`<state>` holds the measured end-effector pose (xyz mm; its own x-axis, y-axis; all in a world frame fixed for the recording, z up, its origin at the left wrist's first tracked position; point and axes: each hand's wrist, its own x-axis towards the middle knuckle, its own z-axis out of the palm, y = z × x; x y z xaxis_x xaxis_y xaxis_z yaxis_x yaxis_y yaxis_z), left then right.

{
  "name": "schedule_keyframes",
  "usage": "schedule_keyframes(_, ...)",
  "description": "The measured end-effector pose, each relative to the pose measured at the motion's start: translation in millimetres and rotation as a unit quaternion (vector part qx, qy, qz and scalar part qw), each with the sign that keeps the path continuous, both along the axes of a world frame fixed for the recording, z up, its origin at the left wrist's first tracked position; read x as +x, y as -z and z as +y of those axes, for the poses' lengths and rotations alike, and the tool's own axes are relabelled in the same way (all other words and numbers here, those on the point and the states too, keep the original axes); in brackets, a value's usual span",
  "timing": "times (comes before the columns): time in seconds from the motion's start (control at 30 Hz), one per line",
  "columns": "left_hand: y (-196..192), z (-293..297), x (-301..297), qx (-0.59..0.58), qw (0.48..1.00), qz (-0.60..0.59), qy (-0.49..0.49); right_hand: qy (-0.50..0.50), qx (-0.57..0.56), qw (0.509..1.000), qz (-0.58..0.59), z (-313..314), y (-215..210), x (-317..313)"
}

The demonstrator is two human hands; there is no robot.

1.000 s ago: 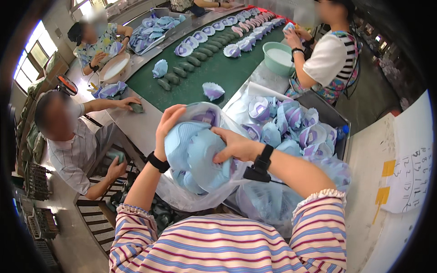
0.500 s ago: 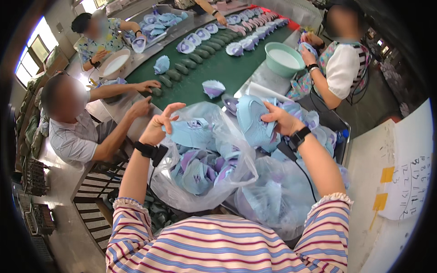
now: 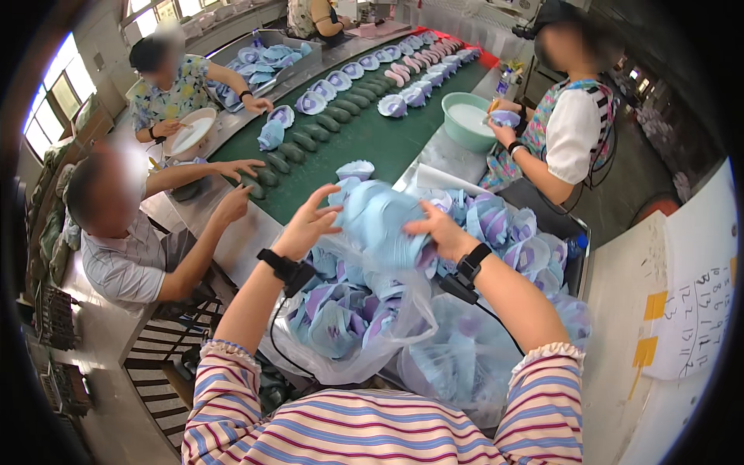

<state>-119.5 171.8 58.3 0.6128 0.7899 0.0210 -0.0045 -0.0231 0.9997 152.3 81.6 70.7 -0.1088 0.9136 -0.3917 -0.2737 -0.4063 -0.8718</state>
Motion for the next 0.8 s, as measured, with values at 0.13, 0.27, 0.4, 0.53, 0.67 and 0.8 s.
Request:
schedule_keyframes(0.13,31,-3,30,-0.027,0.995,0.089,0.032,-0.011,0.039,0.999,-0.016,31,2,19)
schedule_keyframes(0.27,13,-23,43,-0.215,0.968,-0.039,0.123,-0.048,0.061,0.996,-0.035,23,1,-4)
schedule_keyframes(0.4,20,-11,36,-0.1,0.995,-0.027,-0.008,0.06,-0.061,0.984,-0.159,2,-13,-48)
schedule_keyframes(0.53,29,97,-8,-0.139,0.933,-0.249,-0.218,-0.126,-0.006,0.977,-0.169,-12,2,-35)
schedule_keyframes(0.67,-8,180,-80,-0.154,0.868,-0.094,-0.462,-0.205,0.125,0.944,-0.228,-23,-7,-58)
schedule_keyframes(0.8,-28,118,-64,0.02,0.975,-0.078,-0.207,-0.221,0.258,0.885,-0.318,-27,-19,-88)
